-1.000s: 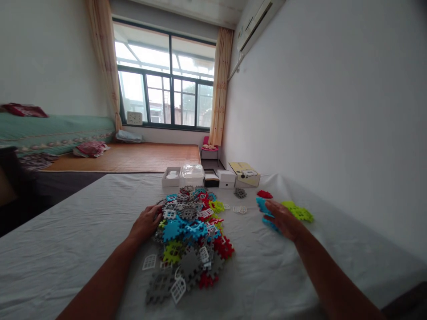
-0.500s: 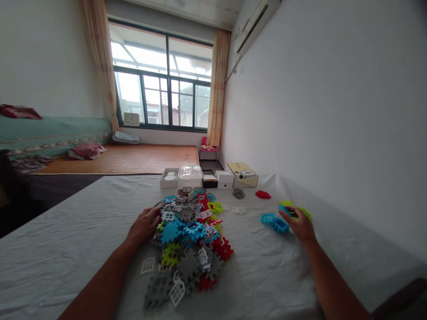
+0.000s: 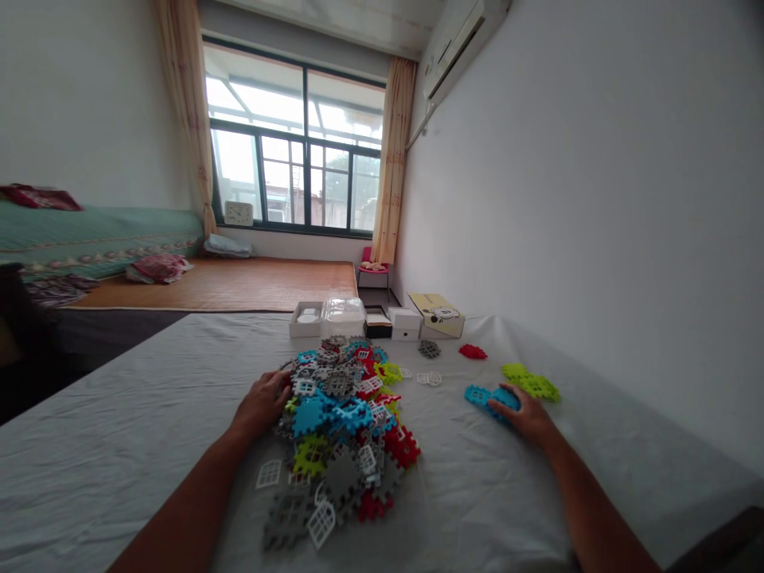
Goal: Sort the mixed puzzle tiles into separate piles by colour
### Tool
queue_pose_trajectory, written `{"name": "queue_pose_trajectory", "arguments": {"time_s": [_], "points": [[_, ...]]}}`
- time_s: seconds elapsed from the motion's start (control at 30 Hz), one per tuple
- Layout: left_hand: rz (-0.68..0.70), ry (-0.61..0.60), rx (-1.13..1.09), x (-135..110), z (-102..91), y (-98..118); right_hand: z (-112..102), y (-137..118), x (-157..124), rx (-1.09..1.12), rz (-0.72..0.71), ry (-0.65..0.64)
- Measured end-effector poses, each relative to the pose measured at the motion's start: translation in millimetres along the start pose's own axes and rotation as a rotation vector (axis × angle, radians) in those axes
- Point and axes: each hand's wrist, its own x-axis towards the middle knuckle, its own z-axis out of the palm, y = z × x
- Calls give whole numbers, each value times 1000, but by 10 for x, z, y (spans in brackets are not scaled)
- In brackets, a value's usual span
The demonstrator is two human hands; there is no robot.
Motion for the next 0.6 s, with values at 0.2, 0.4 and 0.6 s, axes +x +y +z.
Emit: {"name": "queue_pose_trajectory", "arguments": {"time_s": [0.2, 0.4, 0.6], "points": [[-1, 15, -6, -5, -5, 16, 155, 125, -17, -232, -68, -25], [15, 12, 10, -7, 2, 7, 88, 115, -38, -371, 20, 79], [-3, 4, 3, -2, 7, 3, 24, -399, -153, -467, -384, 293]]}}
